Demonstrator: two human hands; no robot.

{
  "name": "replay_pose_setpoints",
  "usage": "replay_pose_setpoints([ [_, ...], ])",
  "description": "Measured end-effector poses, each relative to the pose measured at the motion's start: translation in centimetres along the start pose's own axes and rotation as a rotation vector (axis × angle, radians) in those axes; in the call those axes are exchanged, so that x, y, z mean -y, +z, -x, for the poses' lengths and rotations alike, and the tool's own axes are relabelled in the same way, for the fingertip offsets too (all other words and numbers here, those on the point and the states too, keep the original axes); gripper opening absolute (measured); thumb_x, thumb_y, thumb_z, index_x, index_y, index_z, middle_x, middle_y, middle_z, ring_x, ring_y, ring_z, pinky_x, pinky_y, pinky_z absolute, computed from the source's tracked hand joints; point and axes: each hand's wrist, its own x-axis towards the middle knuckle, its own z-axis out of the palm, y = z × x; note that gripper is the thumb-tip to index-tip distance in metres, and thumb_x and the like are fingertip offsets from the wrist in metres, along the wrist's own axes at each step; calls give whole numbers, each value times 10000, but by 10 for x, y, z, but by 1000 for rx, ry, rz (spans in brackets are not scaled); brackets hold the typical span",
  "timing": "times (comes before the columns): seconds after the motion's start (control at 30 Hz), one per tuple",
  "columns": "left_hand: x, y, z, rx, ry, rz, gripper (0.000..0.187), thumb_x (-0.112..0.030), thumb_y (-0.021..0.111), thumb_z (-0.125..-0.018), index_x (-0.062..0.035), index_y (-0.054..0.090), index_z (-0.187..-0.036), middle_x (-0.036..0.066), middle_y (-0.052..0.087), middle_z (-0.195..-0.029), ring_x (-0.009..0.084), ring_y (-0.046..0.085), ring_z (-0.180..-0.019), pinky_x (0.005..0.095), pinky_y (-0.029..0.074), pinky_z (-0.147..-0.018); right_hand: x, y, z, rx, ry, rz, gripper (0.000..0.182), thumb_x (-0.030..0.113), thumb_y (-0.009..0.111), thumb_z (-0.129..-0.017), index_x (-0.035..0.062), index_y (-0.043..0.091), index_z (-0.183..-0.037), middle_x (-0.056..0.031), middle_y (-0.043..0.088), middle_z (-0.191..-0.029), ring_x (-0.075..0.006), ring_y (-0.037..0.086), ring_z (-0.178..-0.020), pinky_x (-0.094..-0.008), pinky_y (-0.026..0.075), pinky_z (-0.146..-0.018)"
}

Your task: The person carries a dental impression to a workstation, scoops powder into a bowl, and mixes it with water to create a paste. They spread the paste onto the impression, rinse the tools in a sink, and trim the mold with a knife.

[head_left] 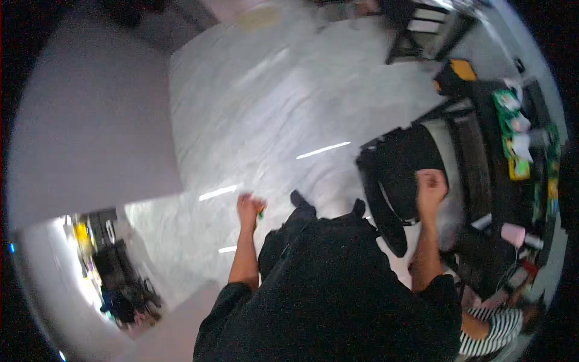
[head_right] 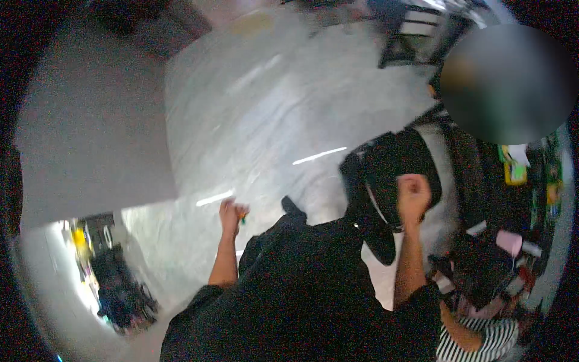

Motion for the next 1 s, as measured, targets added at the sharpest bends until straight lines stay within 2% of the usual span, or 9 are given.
replay_pose_setpoints([
  [0.13,-133,33,-24,203,0,417,249,-89,439,-908,-21,423,-1147,255,635,-953,410,670,-919,539,542,-885,100,208,79,689,23,-95,148,80,662,-863,9,671,-993,-51,664,-850,-130,627,-804,-279,524,-703],
  [0.2,-160,25,-40,364,30,596,259,-162,426,-913,-25,431,-1133,260,634,-987,398,647,-989,523,490,-950,136,281,106,836,-127,-210,239,137,659,-893,11,633,-1095,-69,661,-907,-143,633,-817,-286,528,-710],
  [0.3,-202,17,-59,415,74,660,264,-237,372,-958,-48,438,-1129,248,633,-1023,345,621,-1032,462,442,-979,191,359,120,975,-13,-240,275,213,630,-949,44,589,-1162,-37,647,-1024,-112,623,-888,-264,500,-732],
  [0.53,-262,-3,-141,381,262,549,347,-283,227,-1067,-27,443,-1157,248,610,-1135,277,572,-1057,397,369,-1015,235,473,54,1293,315,-486,221,200,518,-1019,2,572,-1100,-23,605,-859,-81,568,-745,-250,479,-694],
  [0.73,-327,2,-243,322,344,594,329,-270,236,-1076,-15,413,-1184,236,599,-1179,275,558,-1085,408,371,-1028,279,575,-56,1468,252,-475,238,213,514,-1025,-8,597,-998,-26,622,-818,-105,589,-726,-278,490,-714],
  [0.77,-342,1,-260,282,416,417,388,-370,218,-1074,-53,399,-1203,190,594,-1149,248,553,-1120,393,375,-1017,291,596,-76,1499,255,-477,236,209,508,-1026,-6,598,-993,-29,624,-816,-109,592,-728,-281,491,-717],
  [0.87,-376,0,-320,174,364,477,369,-371,266,-1073,-53,397,-1208,137,591,-1089,225,551,-1121,389,400,-996,320,662,-129,1557,219,-349,207,158,486,-1026,-8,599,-976,-54,636,-827,-137,608,-728,-291,491,-724],
  [0.93,-408,-9,-357,105,307,271,207,-230,456,-1018,-55,472,-1126,79,584,-1012,176,563,-1029,336,446,-908,342,702,-165,1609,178,-259,196,126,475,-1023,-15,598,-964,-65,639,-832,-147,612,-719,-299,495,-709],
  [1.0,-438,-28,-389,29,298,-70,126,-103,547,-949,-55,520,-1061,64,584,-1002,157,556,-961,318,451,-861,347,747,-194,1666,7,-286,198,-84,443,-862,-32,590,-983,-74,640,-792,-156,627,-692,-312,516,-652],
])
